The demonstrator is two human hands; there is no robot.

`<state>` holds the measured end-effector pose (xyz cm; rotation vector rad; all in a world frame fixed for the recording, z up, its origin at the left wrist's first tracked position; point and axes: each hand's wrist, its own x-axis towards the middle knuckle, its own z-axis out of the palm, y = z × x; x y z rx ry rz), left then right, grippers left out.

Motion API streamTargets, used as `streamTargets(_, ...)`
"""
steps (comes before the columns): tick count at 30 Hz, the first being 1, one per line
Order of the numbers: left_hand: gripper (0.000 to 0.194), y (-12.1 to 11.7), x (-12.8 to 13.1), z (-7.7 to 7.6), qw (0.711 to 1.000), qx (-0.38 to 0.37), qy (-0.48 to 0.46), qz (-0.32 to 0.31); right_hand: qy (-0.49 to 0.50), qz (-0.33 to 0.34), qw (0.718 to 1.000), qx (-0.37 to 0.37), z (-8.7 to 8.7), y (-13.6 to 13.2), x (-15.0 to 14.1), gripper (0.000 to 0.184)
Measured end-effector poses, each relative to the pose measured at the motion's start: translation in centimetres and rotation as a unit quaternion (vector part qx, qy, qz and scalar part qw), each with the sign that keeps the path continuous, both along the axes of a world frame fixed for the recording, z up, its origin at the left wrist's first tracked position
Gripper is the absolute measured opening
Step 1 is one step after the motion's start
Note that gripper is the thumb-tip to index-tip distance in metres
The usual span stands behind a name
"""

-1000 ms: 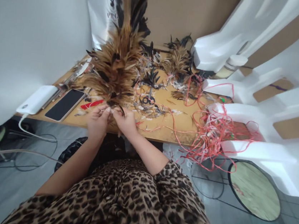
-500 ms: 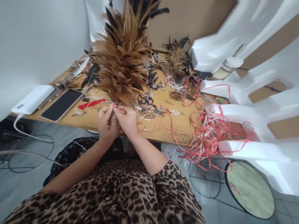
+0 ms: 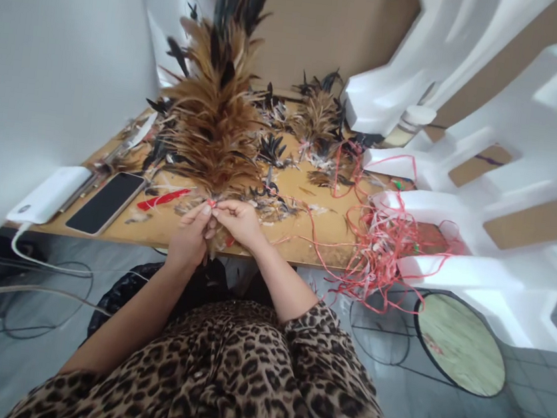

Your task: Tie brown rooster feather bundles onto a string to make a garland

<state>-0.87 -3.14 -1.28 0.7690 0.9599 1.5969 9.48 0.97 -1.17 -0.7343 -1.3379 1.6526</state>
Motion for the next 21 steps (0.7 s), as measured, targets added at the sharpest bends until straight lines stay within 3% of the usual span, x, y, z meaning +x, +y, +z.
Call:
streamTargets(7,0.024,0.4,-0.2,0.1,0.999,-0.023,-0.024,-0.018,-0.064,-0.031,0.995,0.068,0.3,0.4,0.4,0.032)
streamTargets(10,0.024,0.6,-0.6,0.2,0.999,-0.03,-0.036,-0.01,-0.16,-0.068,0.973,0.149,1.0,0.5,1.2,0.027)
streamTargets(12,0.025,0.7,-1.1,0.3,0.998,-0.044,-0.053,-0.005,-0.217,-0.047,0.956,0.191,1.6,0.9,2.3,0.026)
streamTargets(16,0.025,0.8,-2.0,0.5,0.993,-0.07,-0.099,-0.006,-0.293,0.001,0.946,0.139,2.2,3.2,6.1,0.035)
streamTargets(19,0.024,0.7,-2.5,0.5,0.988,-0.084,-0.131,-0.003,-0.371,-0.127,0.916,0.078,1.7,6.7,10.5,0.03)
streamTargets(21,0.024,0.7,-2.6,0.3,0.985,-0.091,-0.146,-0.004,-0.463,-0.251,0.843,0.107,1.1,9.2,13.7,0.025)
